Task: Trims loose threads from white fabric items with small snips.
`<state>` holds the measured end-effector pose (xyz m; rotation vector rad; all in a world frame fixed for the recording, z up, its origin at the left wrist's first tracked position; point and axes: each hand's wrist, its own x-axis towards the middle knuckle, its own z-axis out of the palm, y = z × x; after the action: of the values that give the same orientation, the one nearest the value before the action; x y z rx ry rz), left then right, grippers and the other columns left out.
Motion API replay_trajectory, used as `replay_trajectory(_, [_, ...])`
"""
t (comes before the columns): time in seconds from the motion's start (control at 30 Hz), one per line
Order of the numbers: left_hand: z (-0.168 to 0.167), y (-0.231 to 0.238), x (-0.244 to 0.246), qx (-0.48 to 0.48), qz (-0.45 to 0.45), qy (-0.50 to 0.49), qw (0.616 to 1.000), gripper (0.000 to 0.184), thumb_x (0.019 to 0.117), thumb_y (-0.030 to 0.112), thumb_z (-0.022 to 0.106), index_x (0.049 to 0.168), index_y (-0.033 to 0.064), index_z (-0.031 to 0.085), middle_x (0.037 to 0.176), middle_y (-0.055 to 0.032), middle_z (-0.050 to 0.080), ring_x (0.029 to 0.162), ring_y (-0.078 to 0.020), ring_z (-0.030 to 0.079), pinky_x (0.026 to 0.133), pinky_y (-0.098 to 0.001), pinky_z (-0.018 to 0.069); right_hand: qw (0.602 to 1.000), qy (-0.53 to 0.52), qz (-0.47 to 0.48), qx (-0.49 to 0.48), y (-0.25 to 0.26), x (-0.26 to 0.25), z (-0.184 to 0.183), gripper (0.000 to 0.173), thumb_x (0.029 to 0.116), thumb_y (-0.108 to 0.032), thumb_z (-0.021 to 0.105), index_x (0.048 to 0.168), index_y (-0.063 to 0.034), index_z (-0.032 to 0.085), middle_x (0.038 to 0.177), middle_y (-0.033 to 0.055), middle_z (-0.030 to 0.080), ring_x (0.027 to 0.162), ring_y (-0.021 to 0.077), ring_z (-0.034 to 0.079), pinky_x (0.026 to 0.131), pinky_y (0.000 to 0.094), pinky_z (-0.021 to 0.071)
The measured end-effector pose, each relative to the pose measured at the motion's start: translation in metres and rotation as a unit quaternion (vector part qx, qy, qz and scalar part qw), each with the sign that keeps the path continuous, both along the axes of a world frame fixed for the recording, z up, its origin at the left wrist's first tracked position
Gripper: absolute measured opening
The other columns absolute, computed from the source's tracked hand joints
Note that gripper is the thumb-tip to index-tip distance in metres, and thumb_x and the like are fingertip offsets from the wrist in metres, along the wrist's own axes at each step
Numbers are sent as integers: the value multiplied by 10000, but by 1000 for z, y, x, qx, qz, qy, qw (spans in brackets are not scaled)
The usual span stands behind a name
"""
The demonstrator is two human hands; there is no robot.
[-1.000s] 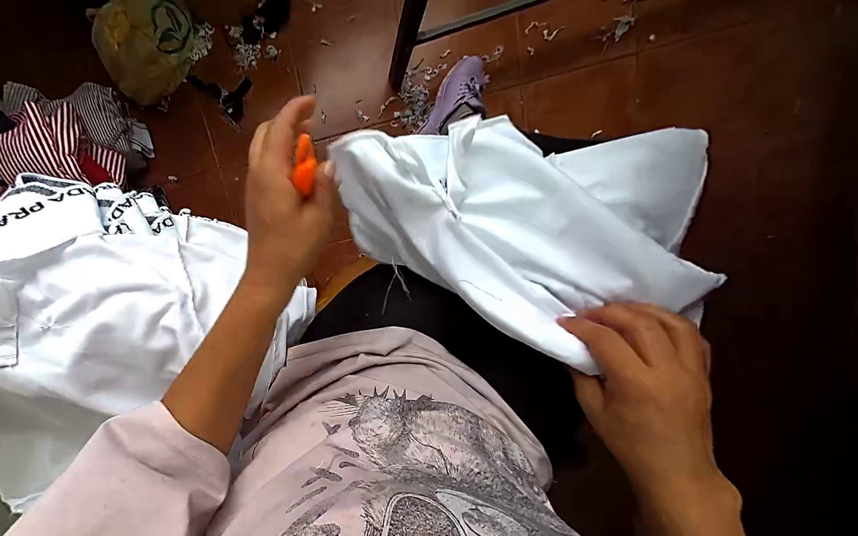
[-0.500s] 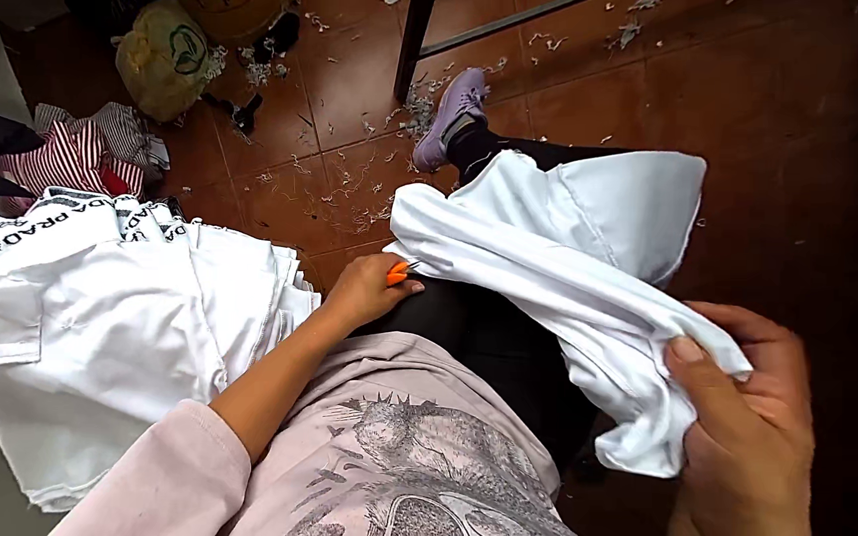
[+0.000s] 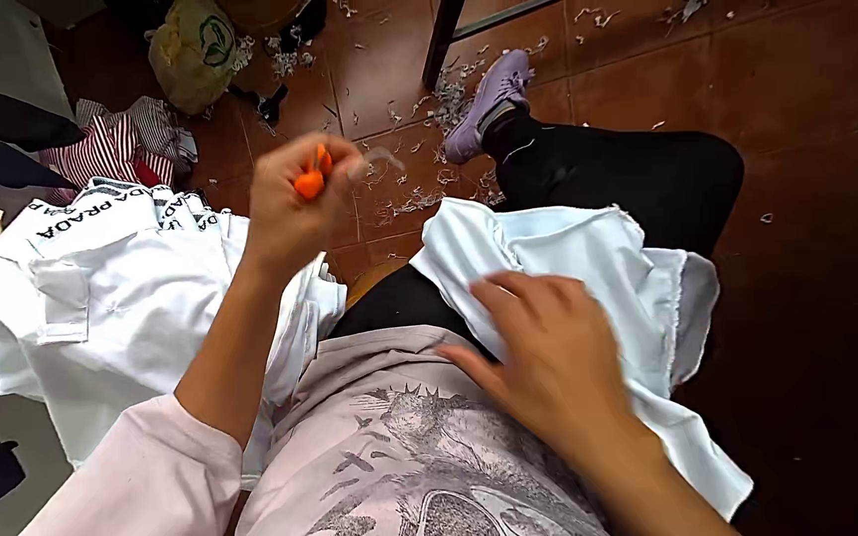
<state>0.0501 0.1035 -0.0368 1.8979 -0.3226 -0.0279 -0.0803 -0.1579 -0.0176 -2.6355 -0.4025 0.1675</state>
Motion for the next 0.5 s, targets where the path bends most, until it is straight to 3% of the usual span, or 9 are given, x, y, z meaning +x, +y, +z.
replay_trajectory(0.07, [4, -2, 19, 179, 95, -67, 977, 338, 945, 57, 612, 1272, -25, 631, 1146, -120, 702, 965, -160, 683, 829, -338, 565, 999, 42, 2, -24, 11, 23, -23, 477, 881, -185, 784, 1288, 18, 639, 969, 261, 661, 897, 489, 648, 661, 613, 501])
replay_trajectory(0.1, [6, -4, 24, 231, 98, -63, 966, 537, 942, 70, 627, 1456, -16, 499, 1387, -164, 619, 1163, -224, 659, 953, -394, 545, 998, 61, -26, -21, 8, 33, -25, 386, 909, -108, 742, 1251, 39, 639, 919, 261, 671, 845, 473, 675, 661, 624, 526])
replay_trajectory(0.13, [5, -6, 26, 241, 89, -48, 965, 661, 944, 94, 642, 1546, -7, 387, 1489, -170, 546, 1250, -238, 623, 1006, -409, 530, 996, 76, -54, 0, 1, 41, -21, 305, 942, -85, 696, 1207, 54, 635, 878, 246, 666, 783, 442, 677, 650, 620, 534])
replay_trajectory(0.2, [-5, -15, 14, 168, 52, -3, 984, 578, 952, 91, 642, 1485, -30, 455, 1308, -154, 653, 1073, -183, 671, 902, -366, 568, 993, 84, -70, 54, -19, 43, -10, 211, 999, -138, 623, 1116, 36, 639, 844, 170, 649, 715, 330, 651, 628, 535, 534])
replay_trajectory(0.27, [-26, -34, -4, 51, 5, 64, 997, 323, 970, 126, 645, 1234, -61, 645, 1006, -129, 702, 794, -106, 644, 726, -290, 554, 991, 107, -10, 82, -33, 32, -3, 238, 1016, -191, 575, 1093, -6, 704, 970, 134, 720, 908, 300, 711, 815, 540, 574])
replay_trajectory(0.3, [-36, -43, -12, 22, -18, 93, 995, 327, 975, 174, 650, 1201, -61, 665, 995, -127, 706, 807, -104, 652, 744, -290, 561, 988, 124, 31, 90, -35, 23, -4, 257, 1008, -202, 566, 1096, -26, 730, 1031, 121, 733, 1029, 309, 703, 938, 568, 543])
replay_trajectory(0.37, [-49, -59, -26, 34, -78, 152, 985, 550, 940, 291, 712, 1359, -46, 594, 1192, -186, 689, 1060, -218, 675, 942, -410, 556, 982, 150, 71, 85, -30, 3, -10, 296, 990, -246, 581, 1159, -62, 739, 1164, 87, 739, 1219, 307, 655, 1089, 576, 475])
replay_trajectory(0.43, [-56, -67, -37, 75, -132, 215, 965, 864, 846, 369, 825, 1514, -18, 436, 1372, -231, 606, 1243, -319, 616, 1050, -521, 502, 992, 121, 39, 24, -24, -11, -13, 421, 930, -326, 658, 1253, -58, 691, 1189, 115, 713, 1145, 326, 671, 937, 527, 554])
replay_trajectory(0.5, [-65, -67, -41, 67, -135, 268, 952, 916, 836, 321, 847, 1551, -2, 374, 1379, -231, 603, 1227, -310, 630, 1043, -518, 510, 996, 84, -6, -17, -23, -12, -17, 364, 910, -266, 704, 1148, 10, 693, 1040, 207, 676, 934, 420, 664, 709, 561, 538])
